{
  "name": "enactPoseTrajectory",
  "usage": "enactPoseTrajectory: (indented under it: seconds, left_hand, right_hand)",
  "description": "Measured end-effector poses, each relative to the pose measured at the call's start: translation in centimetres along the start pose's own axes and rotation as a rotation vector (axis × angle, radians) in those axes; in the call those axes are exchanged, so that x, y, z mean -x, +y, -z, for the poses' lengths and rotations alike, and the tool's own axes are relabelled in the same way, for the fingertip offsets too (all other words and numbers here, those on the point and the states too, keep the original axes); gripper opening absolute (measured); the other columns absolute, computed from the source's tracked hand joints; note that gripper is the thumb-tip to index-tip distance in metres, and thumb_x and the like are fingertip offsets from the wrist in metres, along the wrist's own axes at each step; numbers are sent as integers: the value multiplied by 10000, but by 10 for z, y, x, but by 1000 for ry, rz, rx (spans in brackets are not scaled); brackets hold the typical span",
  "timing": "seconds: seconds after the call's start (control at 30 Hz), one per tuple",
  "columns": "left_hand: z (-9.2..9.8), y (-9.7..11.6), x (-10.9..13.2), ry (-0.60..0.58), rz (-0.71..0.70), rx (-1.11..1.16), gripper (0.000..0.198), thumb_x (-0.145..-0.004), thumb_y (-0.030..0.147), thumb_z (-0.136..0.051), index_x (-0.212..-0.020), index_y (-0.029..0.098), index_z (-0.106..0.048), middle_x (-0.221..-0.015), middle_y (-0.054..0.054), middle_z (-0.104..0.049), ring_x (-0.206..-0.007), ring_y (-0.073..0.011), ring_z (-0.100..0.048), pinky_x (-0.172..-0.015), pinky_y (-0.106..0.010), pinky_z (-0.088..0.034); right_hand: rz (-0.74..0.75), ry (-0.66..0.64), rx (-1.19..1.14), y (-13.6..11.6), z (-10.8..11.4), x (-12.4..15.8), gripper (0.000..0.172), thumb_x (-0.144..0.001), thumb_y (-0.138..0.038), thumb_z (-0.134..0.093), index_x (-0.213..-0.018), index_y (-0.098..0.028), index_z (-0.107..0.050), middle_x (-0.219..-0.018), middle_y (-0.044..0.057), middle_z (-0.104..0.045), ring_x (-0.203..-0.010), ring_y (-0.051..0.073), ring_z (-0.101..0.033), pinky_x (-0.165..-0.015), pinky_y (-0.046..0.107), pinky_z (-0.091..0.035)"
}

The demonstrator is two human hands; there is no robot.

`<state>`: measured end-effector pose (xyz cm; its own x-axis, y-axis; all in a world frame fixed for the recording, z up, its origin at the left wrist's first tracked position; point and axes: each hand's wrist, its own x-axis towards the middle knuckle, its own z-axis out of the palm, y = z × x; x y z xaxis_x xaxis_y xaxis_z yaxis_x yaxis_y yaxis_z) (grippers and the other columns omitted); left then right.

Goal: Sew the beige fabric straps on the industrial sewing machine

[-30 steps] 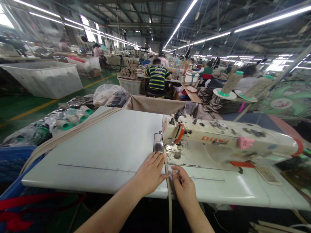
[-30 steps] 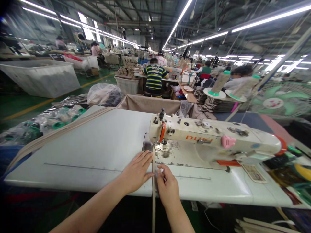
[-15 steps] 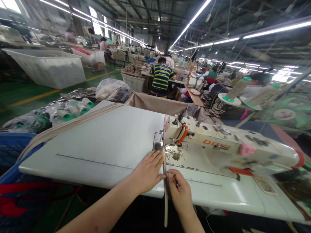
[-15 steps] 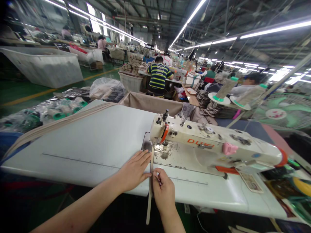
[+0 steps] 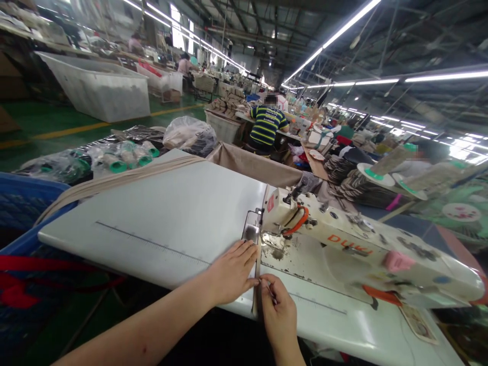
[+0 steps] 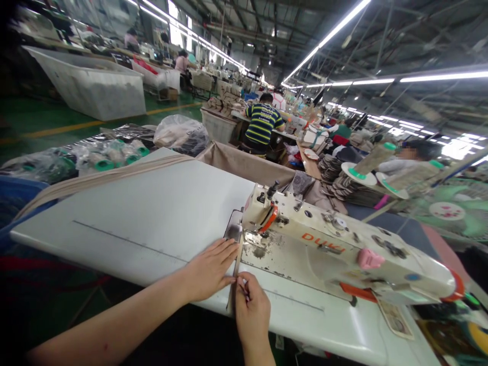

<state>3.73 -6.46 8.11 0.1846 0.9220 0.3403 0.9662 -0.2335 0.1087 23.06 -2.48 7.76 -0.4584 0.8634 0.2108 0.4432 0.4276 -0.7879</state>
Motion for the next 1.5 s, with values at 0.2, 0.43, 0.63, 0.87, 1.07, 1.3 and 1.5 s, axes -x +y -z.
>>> enactPoseTrajectory:
  seconds: [0.2,0.43,0.63,0.87,1.07,1.3,1.5]
  left_hand:
    - [2,0,0,-17,7,12,769,-1036,632,-314,-1547,59,-361,-1612,-142,-393,-1512,-278,-323,-1264,-421,-189]
    - [1,0,0,-12,9,13,789,-1035,648,-269,-1553,60,-353,-1621,-141,-374,-1522,-286,-301,-1272,-426,-167]
    - [-3,-1,1,-7,2,12,790,-1033,649,-284,-1561,64,-340,-1613,-145,-389,-1526,-283,-290,-1271,-436,-173]
    - [-4,0,-1,-17,13,2,742,-1044,621,-288,-1544,81,-383,-1610,-138,-397,-1522,-276,-301,-1271,-434,-188]
    - [-10,-4,-7,-39,41,13,705,-1048,596,-318,-1542,99,-389,-1629,-130,-365,-1540,-287,-258,-1277,-444,-169]
    - [-15,-17,-24,-48,93,61,589,-1059,512,-365,-1526,156,-409,-1597,-100,-430,-1527,-289,-288,-1266,-480,-189]
    - [-7,-20,-34,-102,126,103,550,-1050,462,-421,-1508,156,-421,-1564,-103,-469,-1516,-316,-294,-1253,-541,-219]
  right_hand:
    - [-15,15,4,1,1,-1,290,-978,-468,-552,-1010,-223,-704,-766,1,-687,-642,163,-610,-648,250,-491]
    - [-33,54,-41,-7,7,-6,328,-951,-505,-575,-954,-212,-723,-702,-2,-646,-610,164,-567,-617,252,-476]
    - [-97,52,-54,4,27,-8,367,-912,-546,-625,-936,-197,-736,-692,4,-645,-598,170,-556,-569,257,-460]
    - [-7,101,203,29,43,-6,301,-949,-465,-551,-1000,-235,-737,-808,20,-734,-666,189,-660,-644,270,-514]
    - [61,109,301,29,37,-5,294,-968,-435,-512,-1003,-248,-735,-806,28,-742,-673,203,-678,-632,282,-508]
    - [65,110,308,33,38,-5,275,-954,-406,-508,-997,-246,-726,-803,22,-735,-686,199,-677,-632,274,-488]
    - [87,92,320,22,40,-5,237,-941,-340,-493,-970,-243,-708,-800,11,-724,-664,178,-660,-628,258,-477]
